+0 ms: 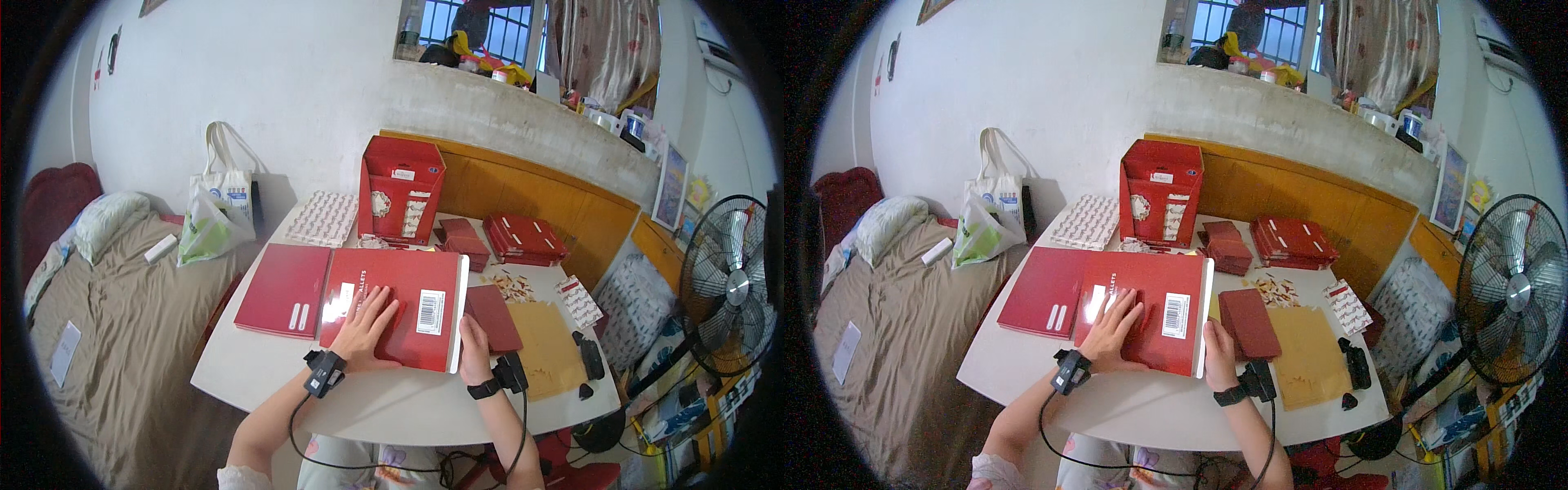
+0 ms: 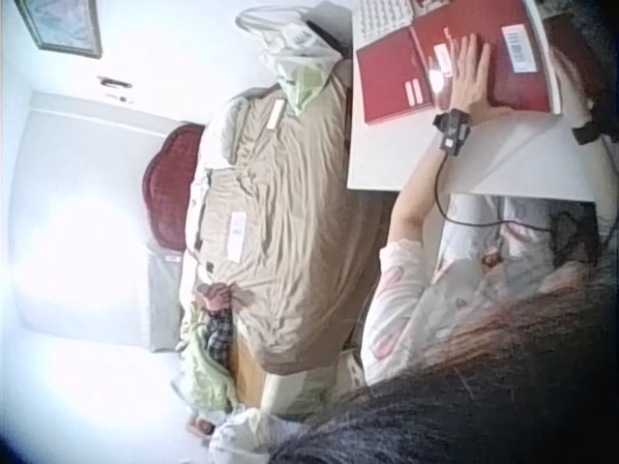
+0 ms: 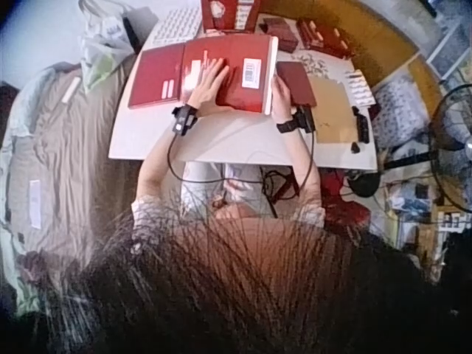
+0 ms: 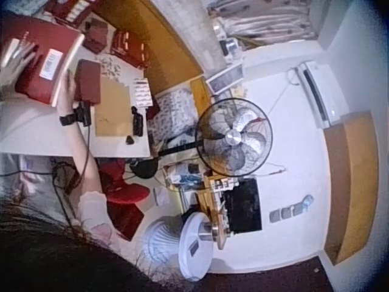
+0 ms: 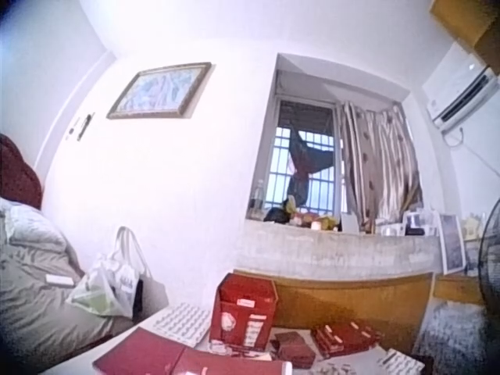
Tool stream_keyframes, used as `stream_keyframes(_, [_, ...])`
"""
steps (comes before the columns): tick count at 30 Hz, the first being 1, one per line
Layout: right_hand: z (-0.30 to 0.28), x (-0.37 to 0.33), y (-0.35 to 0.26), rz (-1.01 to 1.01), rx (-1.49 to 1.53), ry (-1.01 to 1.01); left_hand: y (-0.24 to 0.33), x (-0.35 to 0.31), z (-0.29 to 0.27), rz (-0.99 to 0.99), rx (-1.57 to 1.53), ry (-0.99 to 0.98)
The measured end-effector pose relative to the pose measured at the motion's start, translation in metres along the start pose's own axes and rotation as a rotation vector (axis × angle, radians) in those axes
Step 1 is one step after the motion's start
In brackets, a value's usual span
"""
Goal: Assembling red paper folders/wallets and applying adhesive labels.
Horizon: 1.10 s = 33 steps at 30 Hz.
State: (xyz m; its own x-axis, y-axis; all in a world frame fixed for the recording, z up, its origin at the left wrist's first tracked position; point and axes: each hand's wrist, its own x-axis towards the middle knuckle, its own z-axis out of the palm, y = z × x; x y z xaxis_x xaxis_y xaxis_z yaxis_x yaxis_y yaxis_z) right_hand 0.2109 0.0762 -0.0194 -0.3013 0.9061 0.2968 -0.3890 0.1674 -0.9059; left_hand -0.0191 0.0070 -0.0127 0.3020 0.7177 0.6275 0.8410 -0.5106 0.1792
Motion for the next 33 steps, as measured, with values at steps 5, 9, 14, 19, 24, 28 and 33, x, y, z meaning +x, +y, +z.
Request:
stream_keyframes(5, [-0.002,-0.002,-0.006,0.028,-0.108,-0.006,0.01,0.0,0.001,0.011,0.04,-0.154])
stream_keyframes(9, [0.0,-0.001,-0.009,0.154,-0.113,-0.048,0.012,-0.004,0.005,0.026,0.014,-0.195])
stream_keyframes(14, [-0.006,0.002,-0.001,0.217,-0.162,-0.021,0.016,-0.007,0.012,0.083,0.06,-0.27])
stream_keyframes(19, [-0.021,0.006,0.01,0.067,-0.388,-0.061,0.028,-0.005,0.017,0.206,0.099,-0.199])
stream_keyframes(24, [-0.015,0.005,-0.006,0.233,-0.315,-0.037,0.018,-0.006,0.022,0.273,0.195,-0.058])
stream_keyframes(28, [-0.012,0.005,-0.005,0.264,-0.228,-0.06,0.011,-0.004,0.019,0.235,0.288,0.026])
stream_keyframes(33, [-0.009,0.003,0.002,0.286,-0.141,-0.036,0.019,-0.001,0.017,0.217,0.232,0.043])
